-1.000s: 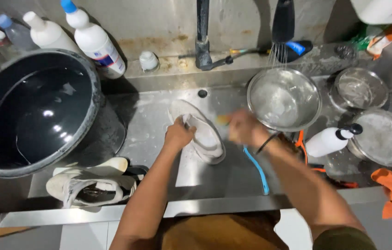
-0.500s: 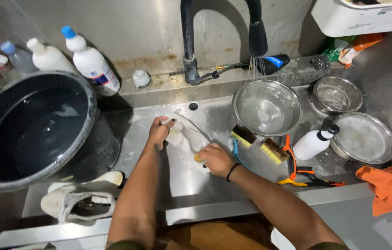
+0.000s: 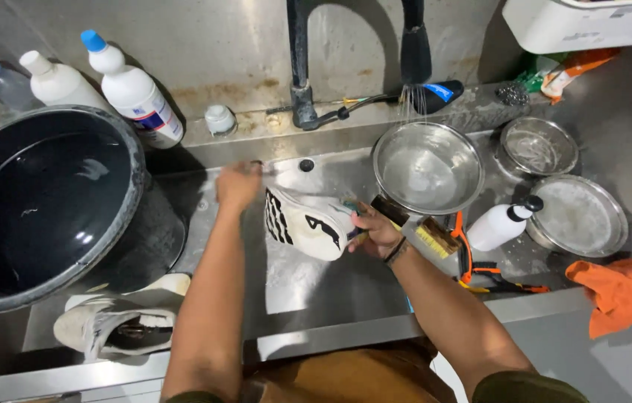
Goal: The person scrubs a white sneaker with a blue brush and a yellow sponge in a stainless steel sink. They rinse the shoe under running water and wipe it with a cloth, repeating the process to clean the upper, sole, and interior.
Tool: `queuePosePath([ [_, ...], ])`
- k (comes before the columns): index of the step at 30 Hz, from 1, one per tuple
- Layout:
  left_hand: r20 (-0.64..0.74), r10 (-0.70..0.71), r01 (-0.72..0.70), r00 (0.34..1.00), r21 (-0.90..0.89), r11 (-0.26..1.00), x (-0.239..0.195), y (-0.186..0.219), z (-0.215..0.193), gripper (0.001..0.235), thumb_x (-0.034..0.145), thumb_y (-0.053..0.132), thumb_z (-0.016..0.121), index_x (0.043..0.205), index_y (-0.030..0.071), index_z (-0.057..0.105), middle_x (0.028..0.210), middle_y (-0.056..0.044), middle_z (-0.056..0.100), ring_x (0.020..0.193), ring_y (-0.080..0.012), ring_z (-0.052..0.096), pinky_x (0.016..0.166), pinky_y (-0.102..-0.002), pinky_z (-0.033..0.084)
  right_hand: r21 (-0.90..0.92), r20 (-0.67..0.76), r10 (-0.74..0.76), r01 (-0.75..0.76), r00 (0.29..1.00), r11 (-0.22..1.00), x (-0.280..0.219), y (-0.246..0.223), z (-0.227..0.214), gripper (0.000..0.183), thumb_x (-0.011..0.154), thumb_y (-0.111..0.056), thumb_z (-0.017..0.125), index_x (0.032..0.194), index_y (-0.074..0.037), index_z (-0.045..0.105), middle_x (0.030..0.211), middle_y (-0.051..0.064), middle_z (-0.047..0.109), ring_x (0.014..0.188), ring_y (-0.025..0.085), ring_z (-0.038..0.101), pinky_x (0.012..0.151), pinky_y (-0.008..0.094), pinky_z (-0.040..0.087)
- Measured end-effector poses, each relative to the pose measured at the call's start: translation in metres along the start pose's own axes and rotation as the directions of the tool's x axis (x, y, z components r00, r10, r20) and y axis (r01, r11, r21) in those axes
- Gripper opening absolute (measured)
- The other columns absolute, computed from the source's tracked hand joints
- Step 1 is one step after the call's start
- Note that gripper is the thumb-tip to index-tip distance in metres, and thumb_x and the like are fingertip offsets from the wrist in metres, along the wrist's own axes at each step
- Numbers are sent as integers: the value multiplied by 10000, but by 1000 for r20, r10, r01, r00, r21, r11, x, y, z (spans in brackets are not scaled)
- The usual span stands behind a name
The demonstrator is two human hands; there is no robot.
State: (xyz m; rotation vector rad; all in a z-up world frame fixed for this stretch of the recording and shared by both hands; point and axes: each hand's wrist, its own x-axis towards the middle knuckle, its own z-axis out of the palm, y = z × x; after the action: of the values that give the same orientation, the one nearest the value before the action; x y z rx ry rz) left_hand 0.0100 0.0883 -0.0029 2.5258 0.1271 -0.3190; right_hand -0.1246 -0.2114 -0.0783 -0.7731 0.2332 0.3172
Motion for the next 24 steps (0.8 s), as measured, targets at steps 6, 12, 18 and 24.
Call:
queuePosePath([
  [6, 569, -258, 612, 781, -780, 130, -91, 49, -21, 928, 955, 660, 545, 1646, 127, 229, 1575, -171, 227, 1127, -281, 445, 1062, -670, 432, 144, 209, -38, 8, 977, 990, -12, -18, 20, 227, 961, -146, 660, 1179, -86, 676, 942, 197, 746, 693, 377, 738, 430, 434, 637],
  [12, 133, -276, 166, 952, -981, 101, -50, 12, 18, 680, 916, 387, 766, 1428, 104, 418, 1368, -105, 476, 1249, -274, 558, 1056, -470, 515, 35, 159, -24, 19, 987, 999, -6, -1, 10, 218, 898, 16, 681, 1115, 4, 674, 893, 160, 709, 759, 336, 712, 609, 434, 640],
  [18, -243, -301, -107, 922, -907, 407, -86, 41, -21, 761, 838, 328, 882, 1448, 75, 504, 1266, -249, 634, 1136, -332, 696, 907, -443, 640, -304, -291, -15, -77, 957, 950, -1, 6, 24, 617, 910, -350, 795, 1345, 19, 561, 1260, 199, 641, 1136, 385, 637, 803, 533, 622],
  [24, -592, 96, -434, 800, -461, 774, -110, 52, -49, 779, 775, 338, 925, 1414, 75, 562, 1256, -249, 646, 1190, -447, 641, 993, -539, 557, -586, -563, -219, -198, 797, 786, 8, 16, 12, 440, 1002, -156, 488, 1365, 92, 504, 1248, 293, 593, 1191, 454, 611, 847, 585, 621],
])
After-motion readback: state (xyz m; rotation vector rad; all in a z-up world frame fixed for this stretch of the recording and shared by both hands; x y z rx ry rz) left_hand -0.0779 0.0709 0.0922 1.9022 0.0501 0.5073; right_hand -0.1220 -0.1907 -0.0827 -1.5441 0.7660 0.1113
